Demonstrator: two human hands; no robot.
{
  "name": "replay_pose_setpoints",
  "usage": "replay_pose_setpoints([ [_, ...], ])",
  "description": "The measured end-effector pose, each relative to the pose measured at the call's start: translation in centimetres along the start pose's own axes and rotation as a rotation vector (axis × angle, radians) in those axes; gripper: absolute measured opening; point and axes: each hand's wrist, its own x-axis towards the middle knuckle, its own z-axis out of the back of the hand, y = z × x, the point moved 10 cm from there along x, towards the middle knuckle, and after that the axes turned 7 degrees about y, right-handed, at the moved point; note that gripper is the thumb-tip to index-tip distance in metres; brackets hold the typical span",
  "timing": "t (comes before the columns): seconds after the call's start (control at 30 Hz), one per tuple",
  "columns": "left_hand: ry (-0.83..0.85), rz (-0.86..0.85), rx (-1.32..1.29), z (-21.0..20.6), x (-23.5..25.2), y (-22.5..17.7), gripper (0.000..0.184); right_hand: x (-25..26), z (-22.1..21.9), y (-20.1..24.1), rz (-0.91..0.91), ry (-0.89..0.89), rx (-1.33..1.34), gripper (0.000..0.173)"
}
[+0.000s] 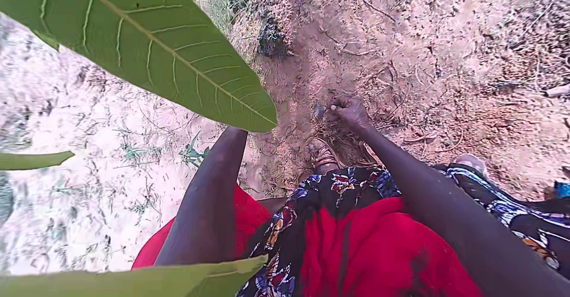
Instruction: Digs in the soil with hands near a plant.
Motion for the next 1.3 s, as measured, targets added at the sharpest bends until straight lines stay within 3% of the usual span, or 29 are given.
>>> replay_pose_setpoints([
  [0.1, 0.059, 0.022, 0.096, -1.2, 1.3, 0.2, 0.036, 0.0, -0.1, 0.2, 0.013, 0.005, -0.019, 0.019],
  [0.23, -0.081, -0.139, 0.195, -5.1, 4.9, 1.7, 0.031, 0.3, 0.0, 0.0, -0.004, 0.008, -0.062, 0.019],
  [0.3, -0.023, -0.25, 0.322, -7.6, 3.2, 0.8, 0.031, 0.5, 0.0, 0.0, 0.004, 0.005, -0.079, 0.019],
  [0.43, 0.096, -0.629, 0.419, -12.5, -3.9, -3.3, 0.035, 0.8, -0.3, -0.5, 0.037, 0.001, -0.005, 0.018],
  [0.5, -0.084, -0.721, 0.335, -10.7, -4.5, -4.5, 0.035, 0.9, -0.4, -0.4, 0.042, 0.005, 0.003, 0.018],
  [0.6, -0.402, -0.58, 0.144, -3.5, -0.4, -3.4, 0.035, 0.8, -0.2, -0.3, 0.059, 0.0, -0.007, 0.018],
  [0.73, -0.439, -0.245, 0.021, 2.7, 4.9, -0.1, 0.037, 0.8, -0.3, -0.3, 0.055, 0.005, -0.033, 0.019],
  [0.8, -0.352, -0.128, 0.031, 3.0, 5.8, 0.7, 0.037, 0.7, -0.2, -0.3, 0.059, 0.003, -0.038, 0.018],
  [1.0, -0.296, -0.017, 0.129, 1.8, 5.7, 0.2, 0.054, 0.7, -0.4, -0.1, 0.033, 0.033, -0.012, 0.017],
  [1.13, -0.129, 0.025, 0.138, -0.5, 6.2, 1.0, 0.039, 0.9, -0.5, -0.3, 0.02, 0.049, -0.005, 0.017],
  [1.3, -0.123, -0.061, 0.267, -2.0, 3.7, 0.3, 0.031, 0.6, -0.4, -0.1, 0.028, 0.049, -0.005, 0.018],
])
